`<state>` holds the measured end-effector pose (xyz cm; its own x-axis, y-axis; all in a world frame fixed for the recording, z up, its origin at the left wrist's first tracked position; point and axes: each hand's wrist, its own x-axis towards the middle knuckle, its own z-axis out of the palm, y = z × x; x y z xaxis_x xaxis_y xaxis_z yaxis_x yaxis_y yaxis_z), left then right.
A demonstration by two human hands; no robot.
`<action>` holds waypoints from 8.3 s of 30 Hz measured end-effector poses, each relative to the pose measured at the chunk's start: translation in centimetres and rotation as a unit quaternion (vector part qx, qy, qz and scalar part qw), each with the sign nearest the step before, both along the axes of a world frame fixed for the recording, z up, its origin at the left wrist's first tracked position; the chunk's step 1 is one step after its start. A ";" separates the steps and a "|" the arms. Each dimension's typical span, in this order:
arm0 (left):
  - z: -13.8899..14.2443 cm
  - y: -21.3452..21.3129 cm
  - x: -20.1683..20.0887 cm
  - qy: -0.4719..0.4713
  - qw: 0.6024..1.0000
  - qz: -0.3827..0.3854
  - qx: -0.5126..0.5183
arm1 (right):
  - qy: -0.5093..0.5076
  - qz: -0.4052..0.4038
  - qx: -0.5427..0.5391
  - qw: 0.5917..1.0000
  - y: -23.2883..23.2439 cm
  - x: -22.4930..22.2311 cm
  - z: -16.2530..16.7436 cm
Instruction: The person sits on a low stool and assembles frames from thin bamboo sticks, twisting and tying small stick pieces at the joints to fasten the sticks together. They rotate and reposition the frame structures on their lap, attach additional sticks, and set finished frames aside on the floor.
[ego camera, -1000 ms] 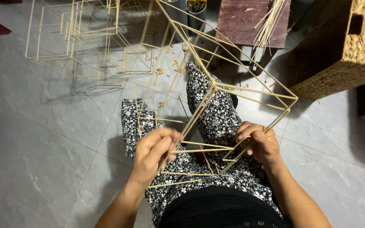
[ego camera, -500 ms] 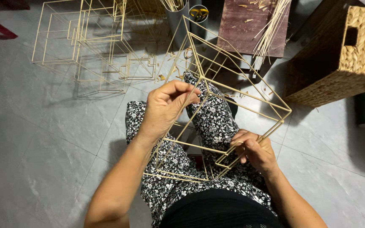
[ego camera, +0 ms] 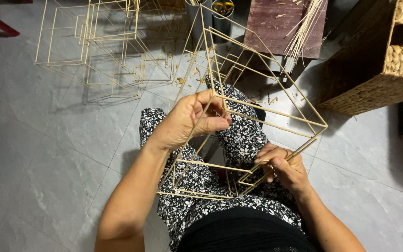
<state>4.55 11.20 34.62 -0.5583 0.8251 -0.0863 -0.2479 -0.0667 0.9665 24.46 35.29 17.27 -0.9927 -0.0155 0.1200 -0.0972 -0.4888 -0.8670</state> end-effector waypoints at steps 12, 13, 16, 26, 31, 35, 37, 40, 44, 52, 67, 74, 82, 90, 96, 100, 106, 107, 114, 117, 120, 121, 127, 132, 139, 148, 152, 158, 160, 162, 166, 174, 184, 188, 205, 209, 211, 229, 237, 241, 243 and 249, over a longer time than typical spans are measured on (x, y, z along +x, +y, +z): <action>-1.5 -0.4 0.3 0.139 0.988 0.065 -0.025 | -0.005 0.009 -0.016 1.000 -0.1 0.2 -0.5; -2.0 -0.5 0.5 0.064 0.996 0.060 -0.023 | -0.002 0.012 -0.010 1.000 -0.1 0.2 -0.5; -2.9 -1.4 0.3 -0.109 0.993 0.030 0.017 | 0.007 0.014 -0.002 1.000 -0.1 0.2 -0.5; -3.3 -1.6 -0.3 0.090 0.994 0.067 -0.008 | 0.026 0.026 -0.012 0.999 -0.2 0.1 -0.5; -2.5 -2.5 -0.7 0.103 0.983 0.145 0.047 | 0.023 0.026 -0.003 0.999 -0.1 0.0 -0.6; -2.1 -3.1 -0.8 -0.004 0.991 0.040 0.125 | 0.013 0.026 -0.009 1.000 -0.2 0.0 -0.5; -2.0 -3.0 -0.7 0.004 0.990 -0.010 0.139 | -0.004 0.024 -0.006 1.000 -0.2 0.0 -0.4; -2.0 -2.7 -0.6 0.054 0.992 -0.025 0.110 | -0.002 0.024 0.005 1.000 -0.2 0.1 -0.2; -2.2 -2.5 -0.3 0.072 0.989 -0.034 0.126 | 0.000 0.026 0.008 1.000 -0.2 0.0 -0.2; -2.8 -2.8 0.8 -0.057 0.976 0.029 0.210 | 0.025 0.033 0.005 0.999 -0.2 -0.1 -0.5; -2.6 -0.1 0.5 -0.009 0.962 0.137 0.238 | 0.005 0.034 0.008 0.999 0.0 -0.3 -0.6; -2.3 0.0 1.8 -0.016 0.971 0.144 0.192 | 0.002 0.062 0.023 0.998 0.6 -0.2 -0.7; -2.0 -0.6 2.8 -0.052 0.968 0.132 0.205 | -0.040 0.091 -0.175 0.980 1.9 0.7 -0.9; -3.0 0.2 4.6 -0.074 0.964 0.141 0.213 | 0.031 -0.151 0.158 0.975 4.2 0.6 -1.5; -3.8 -0.3 5.0 -0.141 0.960 0.112 0.215 | 0.082 -0.342 0.168 0.921 5.4 -0.8 3.3; -4.1 -1.0 4.9 -0.150 0.951 0.149 0.224 | 0.118 -0.422 0.307 0.845 3.5 -3.5 7.3; -4.7 -0.3 4.8 -0.178 0.949 0.155 0.210 | 0.164 -0.332 0.428 0.824 1.2 -5.8 14.0; -4.8 -0.1 4.7 -0.180 0.949 0.156 0.207 | 0.158 -0.263 0.432 0.848 1.0 -6.5 14.9; -4.8 0.3 4.2 -0.144 0.953 0.201 0.175 | -0.023 0.075 0.285 0.955 0.4 -12.0 18.5; -5.1 1.1 2.9 -0.063 0.961 0.237 0.129 | -0.075 0.138 0.277 0.948 -0.3 -13.1 19.3; -5.7 1.9 1.0 0.024 0.955 0.277 0.101 | -0.112 0.157 0.335 0.922 -1.2 -13.3 19.7; -6.0 2.1 0.6 0.035 0.954 0.282 0.098 | -0.119 0.156 0.364 0.910 -1.4 -13.4 19.7; -6.9 2.3 0.5 0.035 0.958 0.257 0.124 | -0.116 0.106 0.360 0.920 -1.0 -14.0 18.0; -6.6 2.4 1.0 0.052 0.957 0.257 0.123 | -0.082 0.127 0.320 0.935 0.0 -16.6 15.8; -7.4 2.7 0.7 0.049 0.943 0.312 0.101 | -0.125 0.182 0.256 0.941 0.1 -18.5 12.8; -9.0 2.5 0.5 -0.030 0.946 0.312 0.080 | -0.168 0.151 0.111 0.968 -0.2 -18.0 11.0; -9.0 2.4 0.7 -0.055 0.951 0.297 0.062 | -0.176 0.110 0.106 0.973 -0.2 -16.9 11.1; -9.3 2.4 0.8 -0.032 0.961 0.261 0.085 | -0.152 0.091 0.136 0.975 0.0 -16.4 11.7; -9.7 2.5 0.8 -0.021 0.960 0.271 0.068 | -0.131 0.099 0.141 0.976 0.0 -16.3 11.7; -10.1 2.9 0.5 -0.003 0.957 0.289 0.035 | -0.105 0.109 0.126 0.980 -0.1 -16.2 11.7; -10.5 3.8 -0.5 0.022 0.949 0.315 0.009 | -0.070 0.101 0.177 0.977 -0.7 -16.0 11.8; -10.8 4.0 -0.5 0.019 0.956 0.294 0.003 | -0.117 0.098 0.146 0.977 -0.9 -15.7 12.7; -11.4 3.6 -0.1 0.037 0.951 0.306 -0.003 | -0.011 0.140 0.237 0.961 -0.4 -15.2 12.4; -10.5 3.9 -0.2 0.048 0.951 0.306 -0.015 | -0.007 0.150 0.199 0.968 -0.4 -15.0 12.6; -9.5 3.8 0.1 0.043 0.972 0.228 0.045 | -0.137 0.121 0.108 0.977 -0.1 -16.4 10.9; -9.1 3.1 -0.1 -0.047 0.981 0.179 0.055 | -0.133 0.121 0.089 0.980 0.8 -15.8 9.9; -8.9 2.8 0.1 -0.071 0.984 0.157 0.048 | -0.129 0.127 0.083 0.980 1.4 -15.4 9.4; -9.3 1.1 -0.6 -0.147 0.988 0.036 0.024 | -0.181 0.204 0.252 0.929 0.9 -15.8 8.5; -9.0 0.7 -0.7 -0.125 0.992 0.007 0.036 | -0.117 0.128 0.232 0.957 0.9 -14.4 9.8; -9.0 0.4 -0.6 -0.121 0.992 0.027 0.041 | -0.045 0.107 0.213 0.970 0.8 -13.5 10.8; -9.1 0.1 -0.6 -0.129 0.990 0.026 0.041 | -0.028 0.139 0.215 0.966 0.7 -13.1 11.3; -9.8 0.2 0.0 -0.046 0.992 0.104 0.062 | -0.056 0.155 0.232 0.959 0.4 -13.5 11.6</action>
<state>4.55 11.44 24.81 -0.7115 0.7010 -0.0499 -0.3025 -0.2414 0.9221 10.95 35.64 28.91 -0.9381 -0.3376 -0.0775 0.0959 -0.0380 -0.9947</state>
